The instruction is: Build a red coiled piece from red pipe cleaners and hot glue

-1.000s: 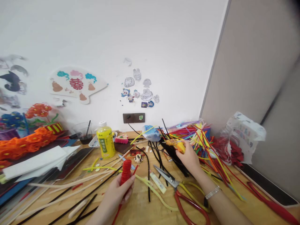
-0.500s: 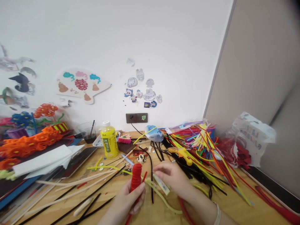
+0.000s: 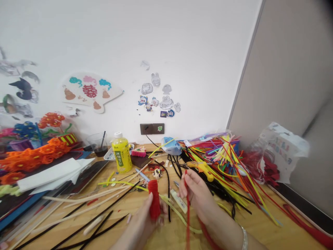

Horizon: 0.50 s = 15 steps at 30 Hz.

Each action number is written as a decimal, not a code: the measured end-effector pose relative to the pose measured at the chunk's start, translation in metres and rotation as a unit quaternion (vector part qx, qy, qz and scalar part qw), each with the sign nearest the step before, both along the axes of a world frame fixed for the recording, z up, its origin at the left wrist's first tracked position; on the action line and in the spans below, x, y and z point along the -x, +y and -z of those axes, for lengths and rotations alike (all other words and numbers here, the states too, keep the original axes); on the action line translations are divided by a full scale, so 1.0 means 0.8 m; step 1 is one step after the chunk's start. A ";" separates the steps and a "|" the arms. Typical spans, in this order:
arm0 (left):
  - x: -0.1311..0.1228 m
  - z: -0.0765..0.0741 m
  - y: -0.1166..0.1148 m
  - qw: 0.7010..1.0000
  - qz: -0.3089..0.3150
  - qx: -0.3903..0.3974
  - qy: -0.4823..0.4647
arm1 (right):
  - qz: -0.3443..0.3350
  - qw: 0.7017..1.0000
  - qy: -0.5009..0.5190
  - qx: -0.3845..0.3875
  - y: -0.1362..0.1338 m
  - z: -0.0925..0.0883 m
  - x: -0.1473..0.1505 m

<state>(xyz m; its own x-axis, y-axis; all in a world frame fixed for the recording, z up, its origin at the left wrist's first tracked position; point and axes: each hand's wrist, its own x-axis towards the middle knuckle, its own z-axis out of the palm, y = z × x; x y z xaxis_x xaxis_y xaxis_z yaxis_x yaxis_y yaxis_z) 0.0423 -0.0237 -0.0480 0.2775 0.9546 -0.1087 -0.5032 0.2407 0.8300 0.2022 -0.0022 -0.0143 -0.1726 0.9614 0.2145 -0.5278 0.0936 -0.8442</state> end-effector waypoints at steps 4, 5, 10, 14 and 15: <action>0.003 -0.004 0.001 0.998 0.026 0.014 -0.051 | 0.043 0.978 -0.181 -0.094 -0.003 -0.009 -0.014; 0.003 -0.004 0.000 0.998 0.028 0.006 -0.056 | 0.056 0.957 -0.253 -0.131 -0.006 -0.009 -0.015; -0.001 -0.010 -0.008 0.999 -0.007 -0.047 0.011 | 0.046 0.843 -0.467 -0.262 -0.023 -0.004 0.000; -0.001 -0.012 -0.012 0.992 -0.014 -0.080 0.098 | 0.036 0.858 -0.458 -0.228 -0.027 0.000 0.010; -0.001 -0.011 -0.013 0.990 -0.009 -0.081 0.112 | 0.039 0.862 -0.456 -0.218 -0.027 0.002 0.011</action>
